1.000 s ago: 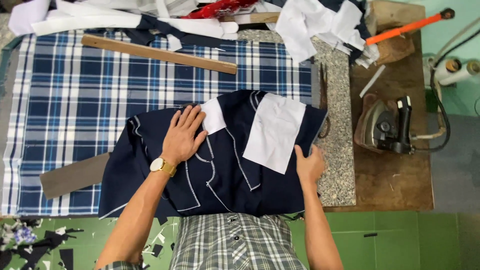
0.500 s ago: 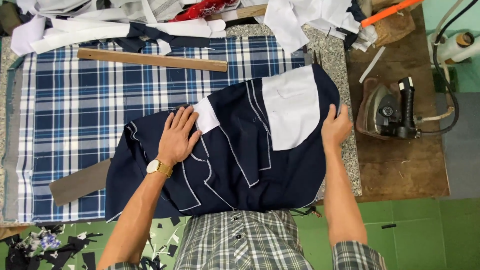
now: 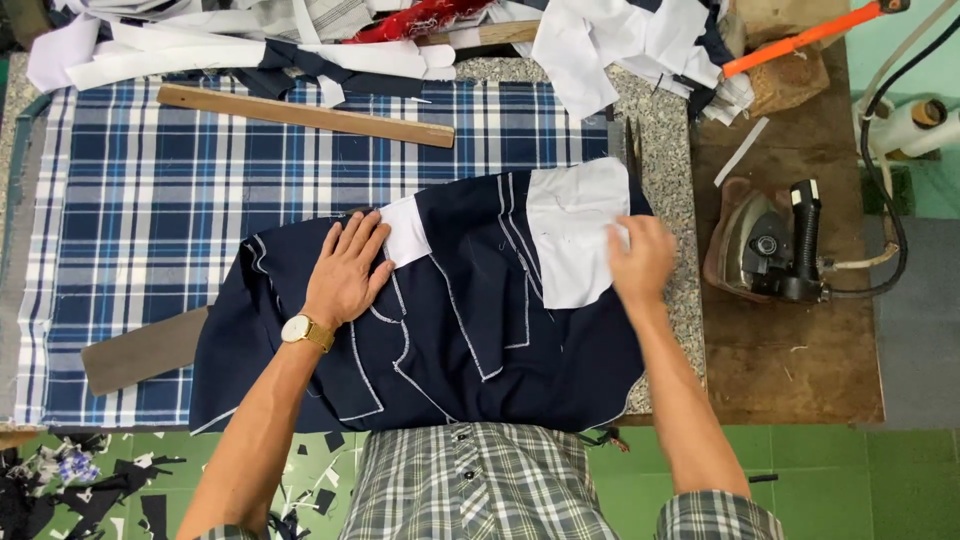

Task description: Smoothing, marking with chalk, and ironing a dark blue garment piece on a pressing station.

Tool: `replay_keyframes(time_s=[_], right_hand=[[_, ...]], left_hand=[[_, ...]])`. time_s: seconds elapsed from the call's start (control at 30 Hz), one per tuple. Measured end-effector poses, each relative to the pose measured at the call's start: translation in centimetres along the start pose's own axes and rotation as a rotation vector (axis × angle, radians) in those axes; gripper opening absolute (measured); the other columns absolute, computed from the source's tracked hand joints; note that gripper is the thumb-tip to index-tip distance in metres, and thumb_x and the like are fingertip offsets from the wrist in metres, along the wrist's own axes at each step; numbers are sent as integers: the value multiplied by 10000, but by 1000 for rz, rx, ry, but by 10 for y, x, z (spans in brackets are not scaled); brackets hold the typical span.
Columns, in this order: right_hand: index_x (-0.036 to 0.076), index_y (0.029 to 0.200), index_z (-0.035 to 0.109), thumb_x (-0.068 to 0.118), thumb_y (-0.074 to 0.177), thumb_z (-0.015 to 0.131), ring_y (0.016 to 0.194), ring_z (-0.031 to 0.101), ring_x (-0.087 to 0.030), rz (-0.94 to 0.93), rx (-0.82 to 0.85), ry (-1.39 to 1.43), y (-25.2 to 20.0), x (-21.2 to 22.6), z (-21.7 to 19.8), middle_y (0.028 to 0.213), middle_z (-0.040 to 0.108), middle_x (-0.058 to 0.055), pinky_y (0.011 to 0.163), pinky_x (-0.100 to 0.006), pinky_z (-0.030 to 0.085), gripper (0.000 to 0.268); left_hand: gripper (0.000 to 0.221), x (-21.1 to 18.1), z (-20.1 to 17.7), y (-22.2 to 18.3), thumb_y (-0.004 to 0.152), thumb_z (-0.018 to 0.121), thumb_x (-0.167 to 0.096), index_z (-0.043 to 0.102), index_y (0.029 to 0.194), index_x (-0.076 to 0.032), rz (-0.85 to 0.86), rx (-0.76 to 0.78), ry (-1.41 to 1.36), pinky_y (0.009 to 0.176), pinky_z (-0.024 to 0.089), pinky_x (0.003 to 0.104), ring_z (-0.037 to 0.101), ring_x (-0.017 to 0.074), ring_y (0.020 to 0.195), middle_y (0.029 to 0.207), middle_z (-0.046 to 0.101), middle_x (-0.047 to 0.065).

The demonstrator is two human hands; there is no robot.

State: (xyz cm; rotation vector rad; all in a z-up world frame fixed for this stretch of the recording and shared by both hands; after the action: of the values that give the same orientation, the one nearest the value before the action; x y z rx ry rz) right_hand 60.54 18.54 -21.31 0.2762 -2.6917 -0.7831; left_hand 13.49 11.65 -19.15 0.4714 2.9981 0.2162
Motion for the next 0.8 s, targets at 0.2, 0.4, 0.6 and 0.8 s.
replay_keyframes(time_s=[0.2, 0.4, 0.6, 0.8], right_hand=[[154, 1042, 734, 359, 880, 851, 819, 679, -263, 49, 132, 100, 27, 51, 65, 868, 635, -25, 781, -404, 464, 286], [211, 928, 727, 353, 983, 664, 791, 747, -343, 303, 319, 98, 42, 37, 107, 780, 718, -8, 735, -486, 559, 165], [90, 939, 801, 12, 959, 748, 786, 749, -305, 246, -283, 363, 107, -57, -20, 792, 746, -116, 719, -342, 524, 96], [-11, 1175, 842, -26, 1098, 680, 854, 809, -254, 72, -295, -313, 55, -213, -131, 994, 861, -119, 738, -372, 626, 180]], left_hand=[[599, -4, -3, 0, 1075, 372, -545, 455, 1554, -195, 3, -17, 34, 1267, 202, 467, 341, 259, 1533, 1638, 414, 63], [612, -4, 1, 0, 1069, 358, -563, 437, 1565, -214, -33, 14, 21, 1276, 176, 456, 305, 241, 1548, 1649, 393, 42], [614, -3, -3, 0, 1069, 363, -558, 451, 1562, -203, -27, 23, 4, 1272, 180, 468, 324, 257, 1541, 1639, 417, 57], [612, -8, -18, 1, 1084, 373, -480, 474, 1558, -106, 43, -30, -61, 1254, 235, 502, 339, 310, 1539, 1644, 416, 99]])
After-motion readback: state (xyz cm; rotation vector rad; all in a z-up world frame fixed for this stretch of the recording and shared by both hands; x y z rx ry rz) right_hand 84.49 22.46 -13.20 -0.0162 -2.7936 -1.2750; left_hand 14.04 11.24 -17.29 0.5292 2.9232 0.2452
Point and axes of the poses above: each hand's wrist, its own y-axis towards the middle knuckle, its own z-axis out of the palm, x = y × z, the point moved 3 cm from there along y, towards the middle knuckle
